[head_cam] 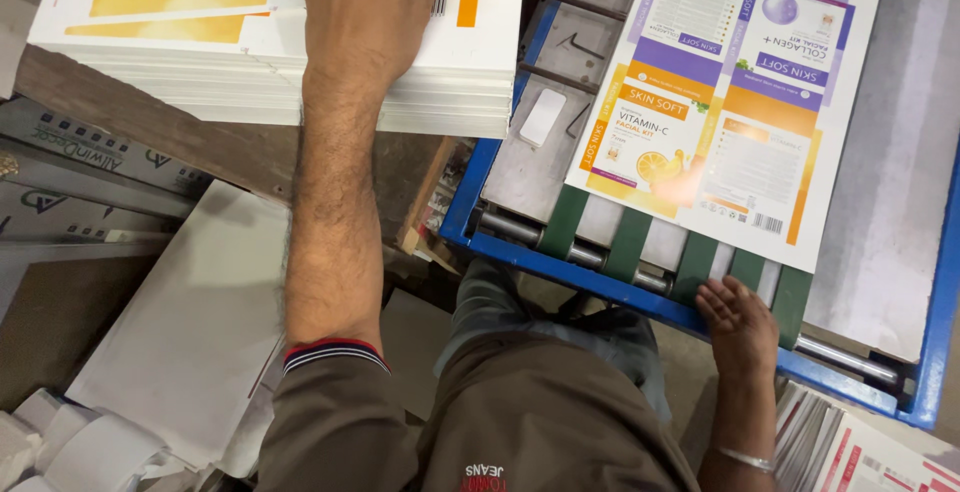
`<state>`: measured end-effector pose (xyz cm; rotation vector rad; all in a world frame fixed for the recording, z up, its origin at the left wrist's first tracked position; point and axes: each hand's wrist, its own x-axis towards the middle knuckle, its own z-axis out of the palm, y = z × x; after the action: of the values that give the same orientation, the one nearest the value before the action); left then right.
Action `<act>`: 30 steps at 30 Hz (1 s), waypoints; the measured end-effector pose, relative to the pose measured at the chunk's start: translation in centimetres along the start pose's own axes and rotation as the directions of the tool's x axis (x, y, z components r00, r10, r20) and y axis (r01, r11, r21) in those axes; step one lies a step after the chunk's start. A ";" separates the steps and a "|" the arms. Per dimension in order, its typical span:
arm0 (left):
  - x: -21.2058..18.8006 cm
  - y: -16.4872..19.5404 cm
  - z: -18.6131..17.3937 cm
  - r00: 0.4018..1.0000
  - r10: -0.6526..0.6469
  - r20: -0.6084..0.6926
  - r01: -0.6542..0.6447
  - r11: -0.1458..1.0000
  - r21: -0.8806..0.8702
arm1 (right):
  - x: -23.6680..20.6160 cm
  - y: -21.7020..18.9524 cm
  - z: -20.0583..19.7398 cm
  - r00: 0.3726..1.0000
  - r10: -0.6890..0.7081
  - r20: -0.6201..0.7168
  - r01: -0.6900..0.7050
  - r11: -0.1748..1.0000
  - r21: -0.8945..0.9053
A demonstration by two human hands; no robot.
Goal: The person repeatedly picks up printed sheets from a stack on the left and feeds them one by one into a blue-framed machine with green rollers. The sheets are handled individually and placed onto the rollers, then the person returns to the stack to repeat the process.
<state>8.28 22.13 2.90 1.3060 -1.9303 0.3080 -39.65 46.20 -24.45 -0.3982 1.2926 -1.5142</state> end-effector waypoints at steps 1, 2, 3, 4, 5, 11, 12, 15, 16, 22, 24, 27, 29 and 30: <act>0.0 -0.1 -0.1 1.000 0.009 -0.005 -0.009 1.000 0.001 | -0.4 0.4 -0.3 1.000 -0.001 -0.004 0.001 1.000 0.006; 0.0 -0.2 -0.2 1.000 0.019 -0.011 -0.019 1.000 0.002 | -0.8 0.7 -0.5 1.000 -0.003 -0.008 0.003 1.000 0.012; 0.0 -0.3 -0.3 0.999 0.028 -0.018 -0.028 1.000 0.003 | -1.1 1.1 -0.5 1.000 -0.006 -0.011 0.006 1.000 0.019; 0.0 -0.4 -0.4 1.000 0.022 -0.018 -0.022 1.000 0.004 | -1.3 1.4 -0.5 1.000 0.004 -0.028 -0.003 1.000 0.022; 0.0 -0.5 -0.5 1.000 0.015 -0.017 -0.015 1.000 0.004 | -1.5 1.7 -0.4 0.999 0.015 -0.045 -0.013 1.000 0.025; -0.5 -1.8 -0.8 0.996 0.062 -0.064 -0.061 0.998 0.018 | -2.3 3.1 0.9 0.999 0.024 -0.043 -0.022 0.999 0.028; -0.6 -2.0 -0.9 0.995 0.068 -0.068 -0.067 0.998 0.013 | -2.5 3.4 1.1 0.999 0.018 -0.034 -0.017 0.999 0.033; -0.9 -2.5 -1.8 0.993 0.094 -0.067 -0.091 0.995 0.049 | -2.7 4.0 2.1 1.000 0.021 -0.015 -0.020 0.999 0.040; -1.0 -2.6 -2.3 0.993 0.113 -0.046 -0.108 0.991 0.084 | -2.7 4.1 2.4 1.000 0.019 -0.023 -0.018 0.999 0.030; -5.0 -2.5 -7.1 0.994 0.106 0.026 -0.107 0.991 0.078 | -3.5 4.4 2.8 0.998 -0.011 -0.055 0.011 1.000 0.008; -6.8 -1.8 -8.0 0.994 0.065 0.083 -0.070 0.996 0.059 | -3.8 4.6 2.9 0.998 -0.010 -0.069 0.010 1.000 -0.004; -8.7 -0.1 -7.8 0.983 0.175 0.060 -0.183 0.965 0.185 | -4.2 5.0 3.1 0.998 -0.004 -0.066 0.004 1.000 -0.002; -9.5 0.4 -8.0 0.981 0.188 0.049 -0.194 0.954 0.229 | -4.4 5.2 3.3 0.999 -0.014 -0.051 0.013 1.000 -0.005; -9.7 0.6 -8.2 0.980 0.195 0.046 -0.200 0.948 0.249 | -4.5 5.3 3.4 0.999 -0.017 -0.046 0.017 1.000 -0.007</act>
<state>13.29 33.77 1.73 1.2784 -2.0958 0.6632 -32.70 49.04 -26.18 -0.3815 1.3333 -1.5413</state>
